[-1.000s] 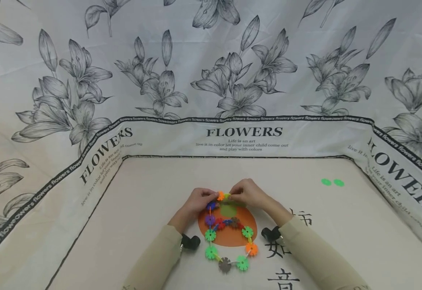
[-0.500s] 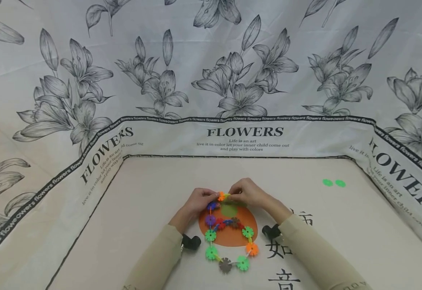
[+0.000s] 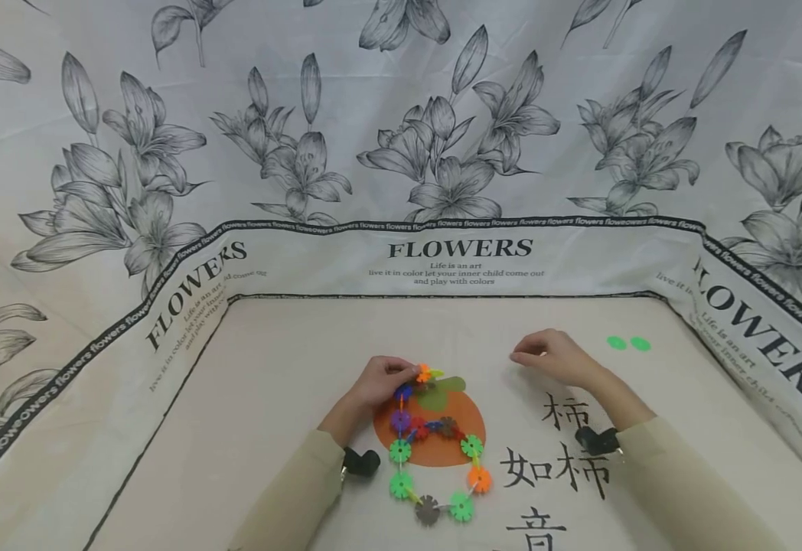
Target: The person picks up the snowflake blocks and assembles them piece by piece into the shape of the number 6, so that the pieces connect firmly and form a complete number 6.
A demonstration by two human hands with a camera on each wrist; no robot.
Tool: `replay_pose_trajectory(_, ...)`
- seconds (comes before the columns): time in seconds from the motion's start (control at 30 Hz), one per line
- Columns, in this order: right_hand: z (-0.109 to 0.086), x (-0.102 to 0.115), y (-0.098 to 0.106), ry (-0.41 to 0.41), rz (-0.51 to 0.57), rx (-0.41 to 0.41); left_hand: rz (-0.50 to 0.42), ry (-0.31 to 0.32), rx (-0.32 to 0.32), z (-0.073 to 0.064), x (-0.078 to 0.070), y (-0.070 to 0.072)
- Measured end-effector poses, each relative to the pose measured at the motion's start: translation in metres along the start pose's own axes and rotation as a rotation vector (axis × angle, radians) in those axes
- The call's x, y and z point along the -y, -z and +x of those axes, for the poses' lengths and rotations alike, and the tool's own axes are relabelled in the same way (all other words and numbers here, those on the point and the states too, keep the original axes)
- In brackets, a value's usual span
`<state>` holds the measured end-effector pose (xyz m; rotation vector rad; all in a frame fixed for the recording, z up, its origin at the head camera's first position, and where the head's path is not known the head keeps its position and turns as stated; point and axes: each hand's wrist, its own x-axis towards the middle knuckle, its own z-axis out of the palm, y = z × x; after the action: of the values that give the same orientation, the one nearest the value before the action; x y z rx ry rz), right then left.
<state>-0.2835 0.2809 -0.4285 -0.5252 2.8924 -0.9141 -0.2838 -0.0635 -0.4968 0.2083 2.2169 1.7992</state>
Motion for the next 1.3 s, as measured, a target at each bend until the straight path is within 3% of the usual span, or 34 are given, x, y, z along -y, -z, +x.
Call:
replay_pose_trajectory(0.23,-0.02,-0.076,0.035,-0.323,-0.061,-0.198,-0.015,-0.002,-0.006,-0.002,0.002,0.004)
replay_pose_trajectory(0.33,-0.028,-0.103,0.04,-0.462,-0.059,-0.251,-0.03,0.003,-0.007,-0.001,0.004,0.003)
replay_pose_trajectory(0.43,-0.034,-0.124,0.043,-0.537,-0.039,-0.274,-0.028,0.015,-0.006,0.001,0.005,0.001)
replay_pose_trajectory(0.8,-0.032,-0.15,0.048,-0.661,-0.015,-0.296,0.011,0.017,-0.002,0.004,0.007,-0.003)
replay_pose_trajectory(1.03,-0.028,-0.148,0.047,-0.692,0.021,-0.307,0.003,0.013,-0.01,0.003,0.006,0.001)
replay_pose_trajectory(1.13,-0.032,-0.145,0.048,-0.669,0.049,-0.29,-0.008,0.008,-0.008,0.003,0.007,0.002)
replay_pose_trajectory(1.3,-0.041,-0.136,0.042,-0.562,0.084,-0.282,-0.018,0.018,0.0,0.004,0.009,0.002)
